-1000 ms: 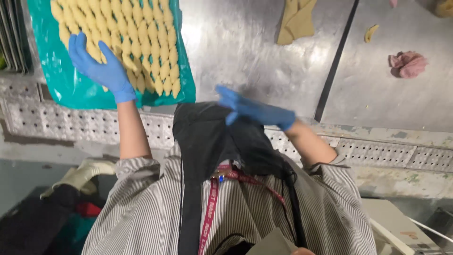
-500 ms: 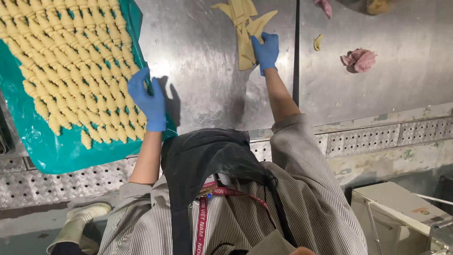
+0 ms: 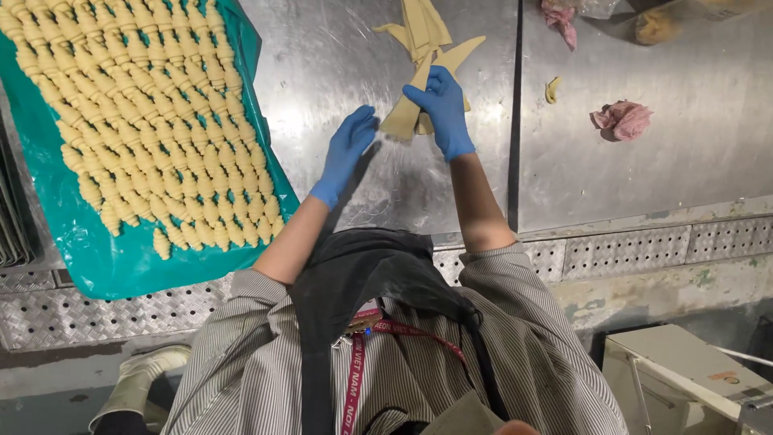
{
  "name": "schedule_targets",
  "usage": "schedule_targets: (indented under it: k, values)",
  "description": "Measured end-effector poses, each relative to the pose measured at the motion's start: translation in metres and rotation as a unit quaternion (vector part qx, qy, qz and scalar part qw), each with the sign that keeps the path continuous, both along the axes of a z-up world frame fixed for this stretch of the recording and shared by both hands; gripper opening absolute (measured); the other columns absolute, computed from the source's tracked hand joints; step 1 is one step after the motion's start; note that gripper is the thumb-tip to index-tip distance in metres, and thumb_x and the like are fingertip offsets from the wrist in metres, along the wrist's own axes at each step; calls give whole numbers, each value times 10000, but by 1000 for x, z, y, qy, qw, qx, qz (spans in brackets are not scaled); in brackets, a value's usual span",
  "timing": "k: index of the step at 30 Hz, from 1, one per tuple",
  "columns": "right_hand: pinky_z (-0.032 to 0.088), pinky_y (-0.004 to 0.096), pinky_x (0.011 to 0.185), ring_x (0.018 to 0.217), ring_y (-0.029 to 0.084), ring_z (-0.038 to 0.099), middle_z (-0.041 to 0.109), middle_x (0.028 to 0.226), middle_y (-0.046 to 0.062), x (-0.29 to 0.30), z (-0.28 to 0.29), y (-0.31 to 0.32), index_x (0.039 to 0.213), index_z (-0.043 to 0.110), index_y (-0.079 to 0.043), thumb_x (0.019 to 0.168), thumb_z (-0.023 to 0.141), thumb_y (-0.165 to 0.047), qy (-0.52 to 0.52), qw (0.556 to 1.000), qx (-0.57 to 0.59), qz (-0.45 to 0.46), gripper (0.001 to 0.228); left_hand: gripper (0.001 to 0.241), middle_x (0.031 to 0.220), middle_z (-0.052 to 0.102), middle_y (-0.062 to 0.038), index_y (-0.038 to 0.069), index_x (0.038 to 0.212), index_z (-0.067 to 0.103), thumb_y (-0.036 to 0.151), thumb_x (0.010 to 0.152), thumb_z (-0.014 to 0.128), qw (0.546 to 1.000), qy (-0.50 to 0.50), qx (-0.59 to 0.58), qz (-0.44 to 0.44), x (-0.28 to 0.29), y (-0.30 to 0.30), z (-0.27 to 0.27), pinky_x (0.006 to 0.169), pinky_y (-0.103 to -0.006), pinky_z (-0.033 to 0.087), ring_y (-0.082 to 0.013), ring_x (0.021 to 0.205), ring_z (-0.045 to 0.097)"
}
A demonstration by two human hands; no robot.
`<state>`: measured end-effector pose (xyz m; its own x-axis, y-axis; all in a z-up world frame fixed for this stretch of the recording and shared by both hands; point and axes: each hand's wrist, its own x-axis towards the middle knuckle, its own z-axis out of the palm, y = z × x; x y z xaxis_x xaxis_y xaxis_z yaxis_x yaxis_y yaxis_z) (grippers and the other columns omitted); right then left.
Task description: Rolling triangular pieces of dough into croissant shapes.
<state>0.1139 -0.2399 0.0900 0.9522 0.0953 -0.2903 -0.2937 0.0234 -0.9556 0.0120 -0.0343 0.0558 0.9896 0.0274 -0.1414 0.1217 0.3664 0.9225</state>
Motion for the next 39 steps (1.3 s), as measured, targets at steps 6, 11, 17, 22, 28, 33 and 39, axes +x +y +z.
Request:
schedule_targets:
  k: [6,11,17,22,28,33,39]
  values:
    - [575,303,900,1072,165,635,581,1251,100,-52,41,37,1395,479,-48,876,824,-67,-184,973,-133,-50,623,422,1337,642,-156,-31,1404,532,109,1018,631,951,137,-278,-3,4,-17,-10,1049,-340,539,-227,1228,640]
    - [540,312,1031,1190,184,634,603,1338,112,-86,-24,36,1365,588,4,973,756,-66,-187,978,-88,-5,432,423,1343,658,-168,-39,1395,550,104,1007,638,949,127,-284,47,-9,-22,-15,1051,-332,546,-232,1220,651]
    - [546,286,1023,1191,167,661,656,1375,120,-101,-20,38,1446,563,40,1034,621,-101,23,994,98,-45,439,466,1324,661,-156,-38,1378,568,-22,935,713,980,65,-161,97,-21,-28,5,1074,-331,539,-218,1219,652]
    - [530,281,1029,1207,158,640,632,1414,125,-112,-11,41,1463,535,46,1029,616,-54,10,992,114,-49,453,506,1286,670,-148,-32,1352,576,-79,890,779,991,-8,-67,112,-25,-30,7,1079,-340,552,-208,1201,665]
    - [541,295,1036,1197,162,651,652,1391,141,-116,6,42,1427,571,64,1027,632,-29,-43,994,82,-62,415,452,1277,683,-140,-36,1335,599,-56,915,766,992,-28,-67,98,-28,-28,12,1069,-336,560,-198,1193,673]
    - [572,309,1000,1153,170,677,684,1325,144,-120,15,45,1382,613,70,1024,640,-52,-37,992,69,-100,379,400,1286,693,-123,-24,1356,591,-17,975,713,994,-43,-44,94,-31,-29,9,1062,-311,558,-182,1187,682]
    - [534,307,1060,1208,169,660,676,1363,150,-123,7,44,1386,608,73,1009,661,-4,-99,991,32,-81,389,422,1248,685,-125,-29,1321,600,-42,932,761,991,-46,-37,117,-31,-34,27,1028,-310,566,-175,1155,678]
